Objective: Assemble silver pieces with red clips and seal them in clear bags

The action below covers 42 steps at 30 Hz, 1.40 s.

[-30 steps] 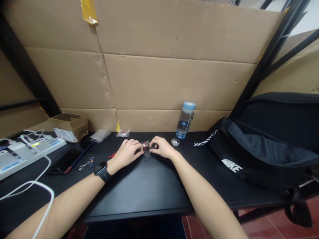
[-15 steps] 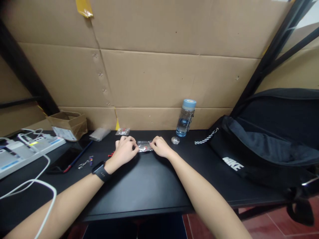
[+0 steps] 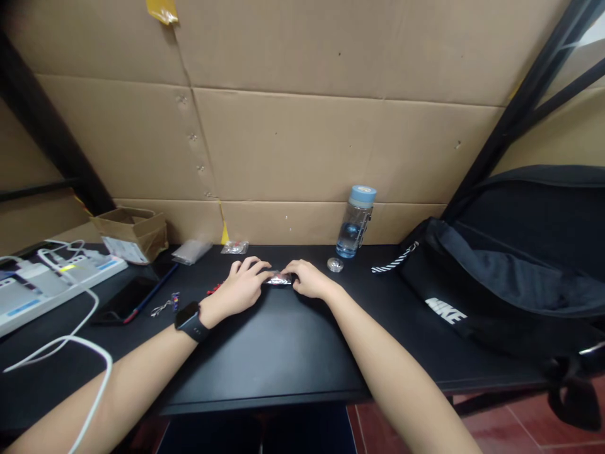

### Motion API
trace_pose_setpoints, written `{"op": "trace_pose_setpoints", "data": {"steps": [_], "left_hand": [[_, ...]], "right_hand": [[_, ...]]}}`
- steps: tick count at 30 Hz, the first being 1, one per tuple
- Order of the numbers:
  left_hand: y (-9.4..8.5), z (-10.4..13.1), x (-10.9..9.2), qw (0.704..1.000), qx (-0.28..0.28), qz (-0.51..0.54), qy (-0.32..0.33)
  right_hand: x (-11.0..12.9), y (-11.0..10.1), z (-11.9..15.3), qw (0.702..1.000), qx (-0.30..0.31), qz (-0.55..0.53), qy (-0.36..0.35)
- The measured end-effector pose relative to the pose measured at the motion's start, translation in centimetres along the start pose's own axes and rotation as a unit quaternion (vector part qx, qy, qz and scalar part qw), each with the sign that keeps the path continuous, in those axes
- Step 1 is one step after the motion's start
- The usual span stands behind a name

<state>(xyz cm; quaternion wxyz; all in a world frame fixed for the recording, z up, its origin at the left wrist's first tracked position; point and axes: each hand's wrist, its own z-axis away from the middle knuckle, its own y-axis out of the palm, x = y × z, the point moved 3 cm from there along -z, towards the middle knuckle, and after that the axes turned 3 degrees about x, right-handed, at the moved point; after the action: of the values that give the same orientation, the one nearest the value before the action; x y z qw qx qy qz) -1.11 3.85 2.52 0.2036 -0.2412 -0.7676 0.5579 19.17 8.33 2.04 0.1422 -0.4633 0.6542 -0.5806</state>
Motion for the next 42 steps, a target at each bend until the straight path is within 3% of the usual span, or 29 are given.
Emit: {"op": "trace_pose_setpoints", "data": {"steps": [5,10,16,21,28,34,38,42], "left_hand": [[0.0,-0.1,-0.1,1.000,-0.030,0.008,0.001],[-0.2,-0.6,0.3,0.997,-0.069,0.031,-0.032],[0.2,-1.1,1.2,0.985,-0.045,0.133,-0.099],[0.4,-0.8,1.0,0.979,-0.037,0.178,-0.093],[0.8,-0.7,1.2,0.980,-0.034,0.166,-0.105],[0.4,-0.6,0.7,0.993,-0.018,0.088,-0.081],[-0.1,-0.5,0.1,0.997,-0.019,0.040,-0.068],[-0.2,-0.4,-0.2,0.997,-0.019,0.023,-0.067]], "right_hand": [[0.3,-0.1,0.1,0.999,-0.020,-0.022,0.040],[0.1,0.3,0.0,0.986,-0.045,-0.134,0.088],[-0.4,0.8,-0.1,0.966,-0.039,-0.228,0.117],[-0.3,0.9,-0.1,0.957,-0.035,-0.256,0.129],[-0.4,0.5,0.0,0.958,-0.025,-0.235,0.164],[0.0,0.4,0.2,0.974,0.000,-0.158,0.163],[0.8,-0.4,0.1,0.992,-0.034,-0.051,0.108],[1.9,-0.5,0.0,0.998,-0.039,-0.018,0.037]]}}
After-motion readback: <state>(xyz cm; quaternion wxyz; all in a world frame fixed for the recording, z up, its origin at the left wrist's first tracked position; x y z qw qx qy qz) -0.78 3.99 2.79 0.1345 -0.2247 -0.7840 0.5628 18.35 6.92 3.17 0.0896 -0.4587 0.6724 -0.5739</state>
